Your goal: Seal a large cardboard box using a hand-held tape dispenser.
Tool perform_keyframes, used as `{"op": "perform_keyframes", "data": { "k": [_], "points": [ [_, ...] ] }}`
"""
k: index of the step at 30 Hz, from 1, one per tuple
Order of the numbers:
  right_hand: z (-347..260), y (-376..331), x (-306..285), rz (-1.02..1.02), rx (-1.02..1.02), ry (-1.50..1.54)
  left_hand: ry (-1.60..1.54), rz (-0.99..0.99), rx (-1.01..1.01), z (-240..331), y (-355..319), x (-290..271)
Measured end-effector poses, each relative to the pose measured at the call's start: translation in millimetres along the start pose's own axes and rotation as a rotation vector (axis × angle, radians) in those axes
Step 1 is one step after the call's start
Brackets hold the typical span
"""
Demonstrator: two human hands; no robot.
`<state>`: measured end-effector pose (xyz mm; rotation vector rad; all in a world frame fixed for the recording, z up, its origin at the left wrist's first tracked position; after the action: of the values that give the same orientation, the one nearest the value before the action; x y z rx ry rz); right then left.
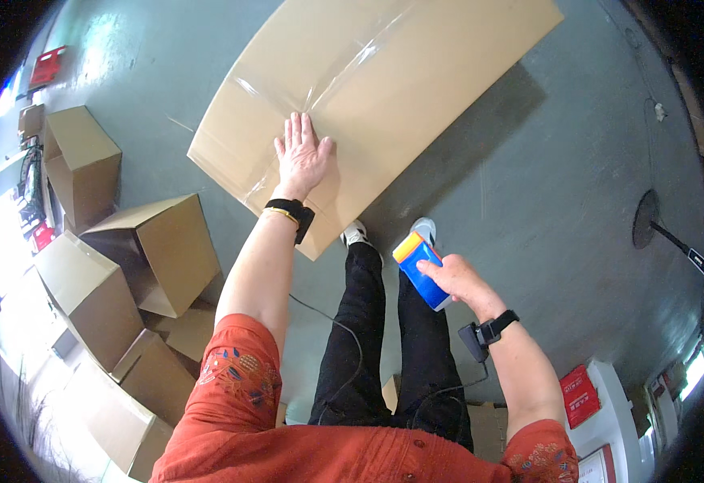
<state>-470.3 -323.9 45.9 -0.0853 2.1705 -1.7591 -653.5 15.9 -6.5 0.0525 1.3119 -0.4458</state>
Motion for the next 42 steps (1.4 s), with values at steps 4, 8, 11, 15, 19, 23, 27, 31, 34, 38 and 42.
{"op": "perform_keyframes", "data": {
  "k": [4, 8, 11, 15, 19, 23, 27, 31, 34, 38, 42],
  "points": [
    [2, -32, -22, 0.028, -0.089, -0.007, -0.004, -0.056, -0.03, 2, -17, -24],
    [8, -81, -47, 0.106, -0.048, 0.012, -0.06, -0.201, 0.007, 7, -95, -37],
    [-12, -130, -53, 0.025, -0.102, -0.002, 0.043, -0.127, 0.246, -47, -183, -42],
    [50, -173, -95, 0.102, -0.026, 0.012, -0.287, -0.399, -0.105, -15, -285, -97],
    [88, -192, -135, 0.184, -0.047, 0.03, -0.324, -0.5, -0.505, -93, -418, -102],
    [102, -207, -182, 0.267, -0.111, 0.105, -0.116, -0.587, -0.706, -155, -515, -112],
    [65, -259, -209, 0.246, -0.089, 0.183, -0.051, -0.709, -0.605, -140, -531, -115],
    [50, -270, -227, 0.237, -0.213, 0.207, 0.105, -0.421, -0.225, -119, -483, -107],
    [31, -272, -235, 0.253, -0.205, 0.107, -0.161, -0.128, -0.351, -93, -437, -109],
    [18, -276, -238, 0.228, -0.271, 0.152, -0.442, -0.099, -0.585, -43, -377, -130],
    [15, -265, -252, 0.244, -0.252, 0.148, -0.467, -0.114, -0.591, -44, -341, -109]
  ]
}}
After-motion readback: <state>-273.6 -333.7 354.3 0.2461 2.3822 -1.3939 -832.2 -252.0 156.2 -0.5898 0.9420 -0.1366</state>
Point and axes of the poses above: each hand's wrist, its own y-axis towards the middle knuckle, its own x-axis out of the palm, z = x × y, the point moved 9 cm from there along y, towards the middle knuckle, and after that the axes turned 10 degrees about z, right-handed, at the moved point
